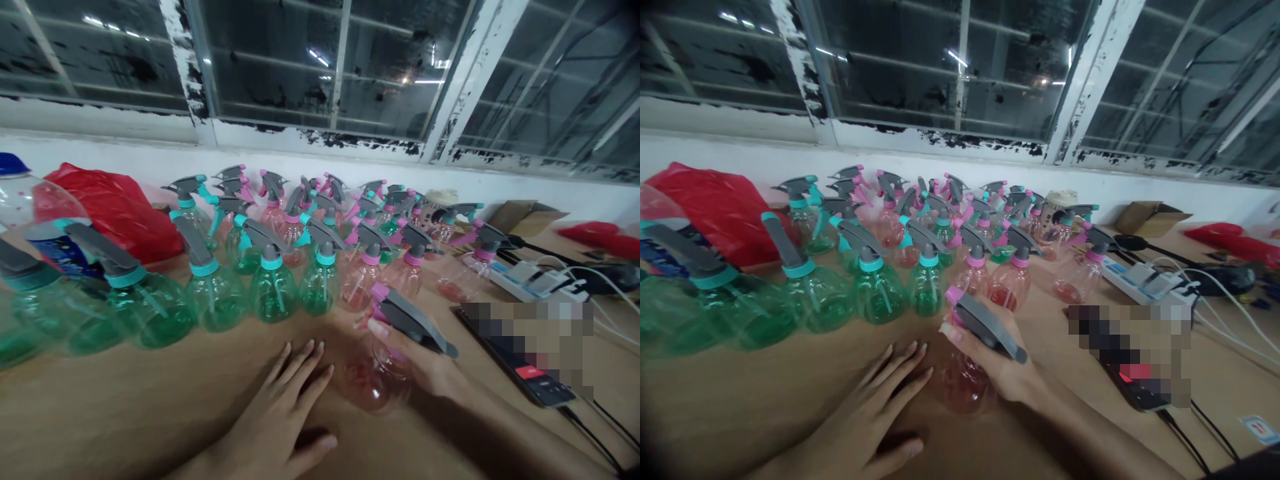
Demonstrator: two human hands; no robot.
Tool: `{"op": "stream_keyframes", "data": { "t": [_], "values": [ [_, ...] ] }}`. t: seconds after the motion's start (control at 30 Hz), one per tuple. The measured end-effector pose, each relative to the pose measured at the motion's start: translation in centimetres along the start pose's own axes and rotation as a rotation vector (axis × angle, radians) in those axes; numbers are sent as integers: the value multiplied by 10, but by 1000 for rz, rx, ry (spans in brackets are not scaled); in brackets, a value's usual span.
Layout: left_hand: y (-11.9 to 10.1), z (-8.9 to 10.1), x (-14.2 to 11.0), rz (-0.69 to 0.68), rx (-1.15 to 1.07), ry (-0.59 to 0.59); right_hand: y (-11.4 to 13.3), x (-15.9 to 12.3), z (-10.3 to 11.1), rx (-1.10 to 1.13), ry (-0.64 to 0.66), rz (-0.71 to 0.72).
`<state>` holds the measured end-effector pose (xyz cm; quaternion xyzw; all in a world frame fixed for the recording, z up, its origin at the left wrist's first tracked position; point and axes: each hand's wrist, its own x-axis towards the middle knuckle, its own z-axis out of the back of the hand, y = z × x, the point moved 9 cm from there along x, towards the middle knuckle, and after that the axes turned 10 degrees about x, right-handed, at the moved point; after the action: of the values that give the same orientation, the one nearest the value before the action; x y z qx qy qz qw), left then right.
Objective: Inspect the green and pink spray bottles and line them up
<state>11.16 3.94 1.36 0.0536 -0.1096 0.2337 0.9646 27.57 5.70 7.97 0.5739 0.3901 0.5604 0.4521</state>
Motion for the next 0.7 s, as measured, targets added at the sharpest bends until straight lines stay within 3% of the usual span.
{"op": "stream_keyframes", "data": {
  "t": [0.17, 0.43, 0.53, 0.7],
  "values": [
    [-1, -2, -1, -1, -10, 11, -4, 17, -11, 76, 79, -6],
    [-1, -6, -2, 4, -32, 75, -35, 30, -10, 188, 20, -102],
    [-1, -7, -2, -4, -46, 85, -37, 31, -6, 147, -19, -88],
    [0, -5, -1, 10, -77, 72, -30, 35, -11, 140, 36, -65]
  ]
}}
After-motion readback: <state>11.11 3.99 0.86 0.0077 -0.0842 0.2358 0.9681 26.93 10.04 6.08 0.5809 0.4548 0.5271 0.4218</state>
